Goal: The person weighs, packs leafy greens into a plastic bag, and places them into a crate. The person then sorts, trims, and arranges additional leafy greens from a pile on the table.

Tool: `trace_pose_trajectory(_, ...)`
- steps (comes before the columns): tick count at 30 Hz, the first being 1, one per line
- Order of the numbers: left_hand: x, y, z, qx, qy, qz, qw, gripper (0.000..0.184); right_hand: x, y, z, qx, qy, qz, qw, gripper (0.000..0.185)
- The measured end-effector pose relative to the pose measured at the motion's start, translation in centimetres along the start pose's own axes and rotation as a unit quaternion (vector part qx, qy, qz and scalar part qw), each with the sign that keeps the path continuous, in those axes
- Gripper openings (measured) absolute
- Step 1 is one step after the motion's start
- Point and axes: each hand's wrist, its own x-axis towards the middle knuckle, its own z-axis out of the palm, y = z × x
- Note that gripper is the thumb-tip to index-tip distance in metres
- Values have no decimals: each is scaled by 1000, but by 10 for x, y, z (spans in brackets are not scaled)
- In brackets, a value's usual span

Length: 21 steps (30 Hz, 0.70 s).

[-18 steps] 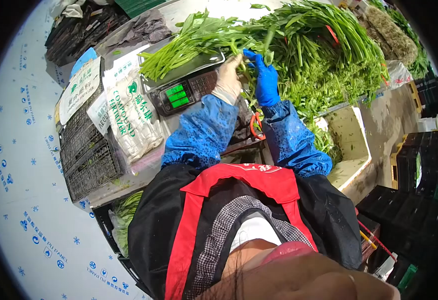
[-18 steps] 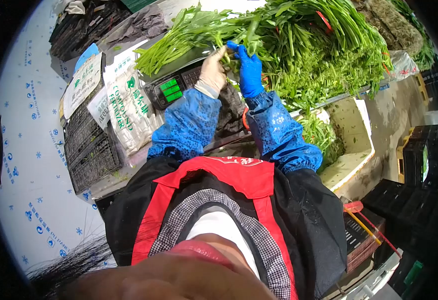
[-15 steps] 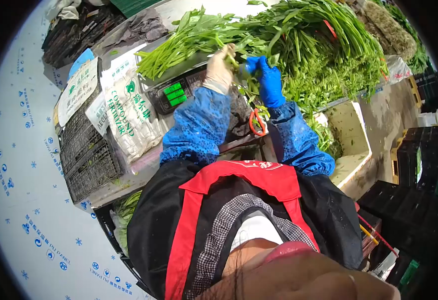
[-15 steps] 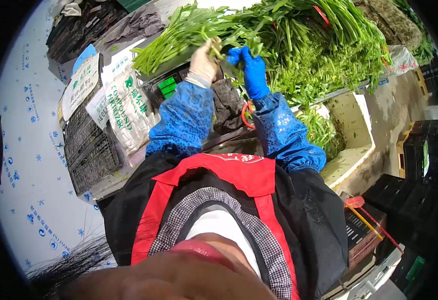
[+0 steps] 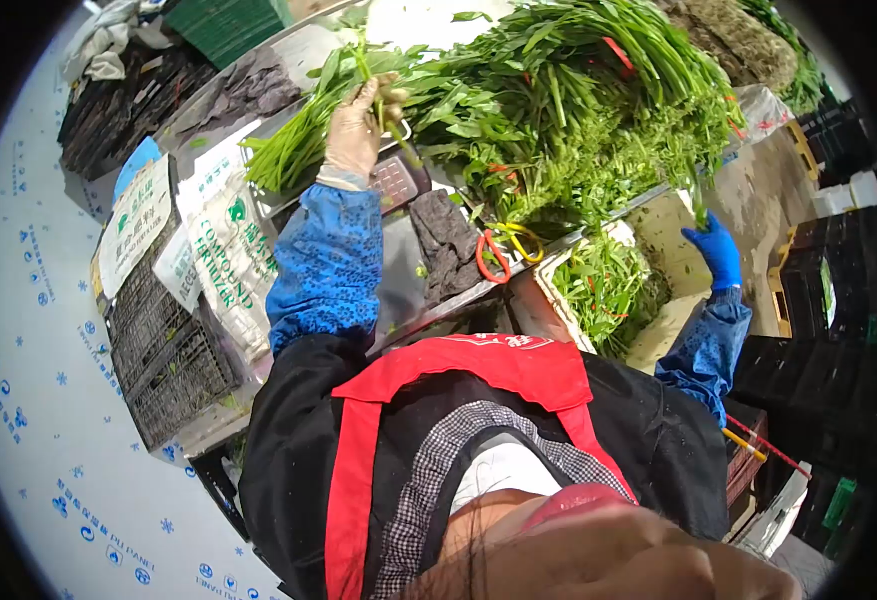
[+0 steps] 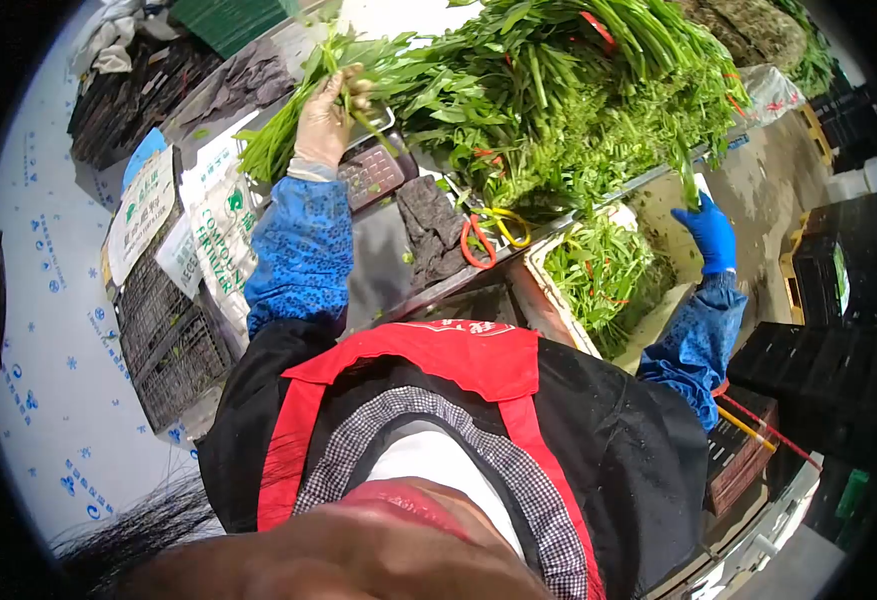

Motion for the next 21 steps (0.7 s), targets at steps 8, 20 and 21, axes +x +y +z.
trace_pose_trajectory(8, 16, -45, 46, 12, -19, 9, 1000, 24, 44, -129, 25, -218, 320, -513, 765, 14)
trace_pose_trajectory(20, 29, -80, 94, -36, -19, -21, 999, 18, 152, -210, 54, -373, 364, -371, 768, 22)
trace_pose_trajectory(21, 31, -79, 99, -40, -18, -27, 999, 19, 147, -211, 56, -333, 378, -370, 781, 20)
